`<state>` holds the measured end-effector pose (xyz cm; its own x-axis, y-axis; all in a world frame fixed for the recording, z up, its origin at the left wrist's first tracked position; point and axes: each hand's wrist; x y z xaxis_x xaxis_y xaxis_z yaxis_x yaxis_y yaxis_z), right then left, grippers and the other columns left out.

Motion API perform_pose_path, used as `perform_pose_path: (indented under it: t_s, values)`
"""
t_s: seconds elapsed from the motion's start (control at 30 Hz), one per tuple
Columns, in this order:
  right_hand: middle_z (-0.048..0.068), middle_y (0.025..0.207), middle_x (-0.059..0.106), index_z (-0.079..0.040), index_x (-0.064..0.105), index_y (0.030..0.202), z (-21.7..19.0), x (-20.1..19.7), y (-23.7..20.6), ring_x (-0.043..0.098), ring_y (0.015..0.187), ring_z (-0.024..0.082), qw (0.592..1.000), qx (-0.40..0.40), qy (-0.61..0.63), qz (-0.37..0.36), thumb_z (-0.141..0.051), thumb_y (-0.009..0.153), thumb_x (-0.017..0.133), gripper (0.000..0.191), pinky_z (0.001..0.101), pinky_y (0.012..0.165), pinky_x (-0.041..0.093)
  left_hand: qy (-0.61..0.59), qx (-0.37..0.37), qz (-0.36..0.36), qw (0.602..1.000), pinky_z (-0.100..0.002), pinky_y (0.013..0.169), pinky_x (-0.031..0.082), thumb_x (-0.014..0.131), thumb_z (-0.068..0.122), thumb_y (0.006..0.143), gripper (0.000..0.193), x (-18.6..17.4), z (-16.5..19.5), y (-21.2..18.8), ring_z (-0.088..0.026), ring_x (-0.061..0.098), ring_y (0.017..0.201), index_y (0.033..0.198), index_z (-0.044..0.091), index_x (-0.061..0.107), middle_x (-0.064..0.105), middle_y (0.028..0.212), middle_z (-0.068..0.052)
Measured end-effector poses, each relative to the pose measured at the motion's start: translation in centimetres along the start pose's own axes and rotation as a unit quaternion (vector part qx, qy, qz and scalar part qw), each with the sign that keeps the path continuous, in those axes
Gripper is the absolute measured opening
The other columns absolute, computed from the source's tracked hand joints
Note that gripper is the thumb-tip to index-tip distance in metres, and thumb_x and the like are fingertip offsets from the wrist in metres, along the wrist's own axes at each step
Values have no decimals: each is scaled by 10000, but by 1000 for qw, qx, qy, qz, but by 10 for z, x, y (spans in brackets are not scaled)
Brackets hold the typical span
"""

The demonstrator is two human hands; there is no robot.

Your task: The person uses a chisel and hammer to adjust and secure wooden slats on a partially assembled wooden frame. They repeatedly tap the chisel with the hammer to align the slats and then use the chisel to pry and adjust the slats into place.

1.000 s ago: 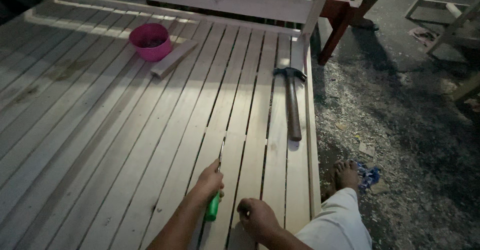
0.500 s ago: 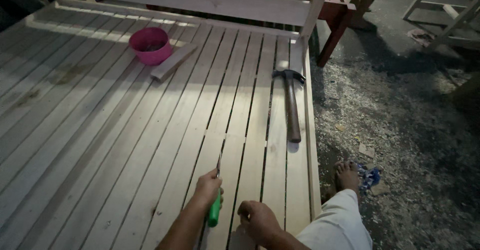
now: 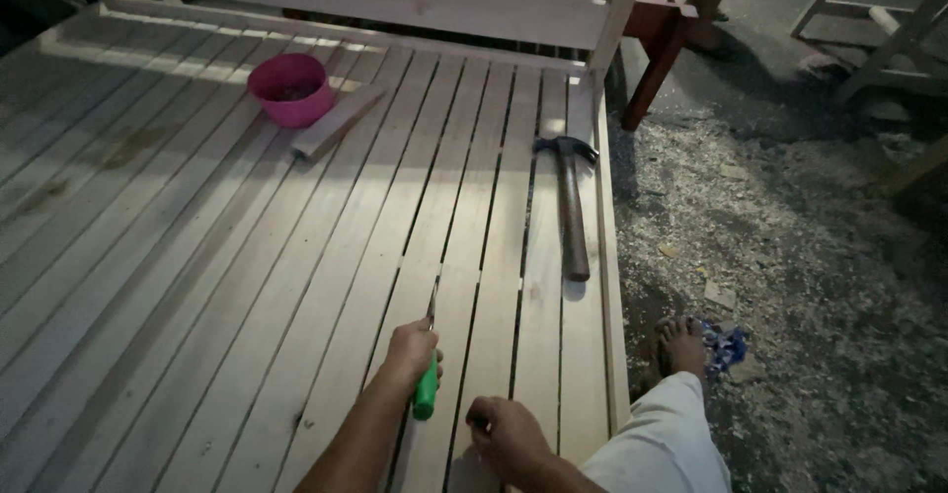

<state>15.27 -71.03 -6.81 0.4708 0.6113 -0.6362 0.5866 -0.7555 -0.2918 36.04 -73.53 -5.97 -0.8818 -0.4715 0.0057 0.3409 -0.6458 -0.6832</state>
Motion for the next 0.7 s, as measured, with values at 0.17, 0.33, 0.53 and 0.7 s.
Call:
perform_pose_path:
  t_s: [0.17, 0.33, 0.53, 0.7]
  values:
    - [143, 942, 727, -69, 718, 957, -1, 0, 7, 705, 895, 326, 999, -32, -7, 3, -120, 860, 656, 125, 423, 803, 561, -7, -34, 8, 999, -418, 465, 465, 502, 131, 978, 339, -8, -6, -7, -222, 525, 513, 1294, 150, 624, 558, 737, -94]
    - [126, 960, 733, -76, 714, 974, -9, -6, 3, 715, 905, 307, 999, 29, 24, -30, -125, 878, 649, 126, 412, 814, 567, 6, -31, 30, 999, -429, 477, 476, 513, 90, 961, 260, -6, -17, -14, -236, 530, 521, 1179, 175, 625, 585, 756, -109]
    - [123, 971, 727, -78, 714, 999, -15, -9, 3, 710, 918, 296, 999, 31, 3, -42, -123, 900, 640, 131, 403, 833, 564, -9, -52, 31, 998, -436, 467, 466, 521, 139, 979, 190, -3, -3, -6, -262, 551, 522, 1107, 43, 624, 593, 767, -133]
    - [131, 933, 727, -75, 721, 973, -9, -6, 3, 710, 873, 303, 999, 36, 11, -37, -113, 883, 656, 117, 414, 805, 560, -20, -67, 45, 997, -412, 450, 477, 552, 152, 994, 230, 4, 17, 7, -234, 562, 517, 1128, -12, 641, 621, 772, -130]
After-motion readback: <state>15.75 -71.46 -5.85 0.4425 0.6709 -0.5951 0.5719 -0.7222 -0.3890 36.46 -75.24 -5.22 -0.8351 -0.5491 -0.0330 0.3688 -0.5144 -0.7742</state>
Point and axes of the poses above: each hand's wrist, its own y-axis towards the middle knuckle, its own x-axis out of the palm, z = x × y
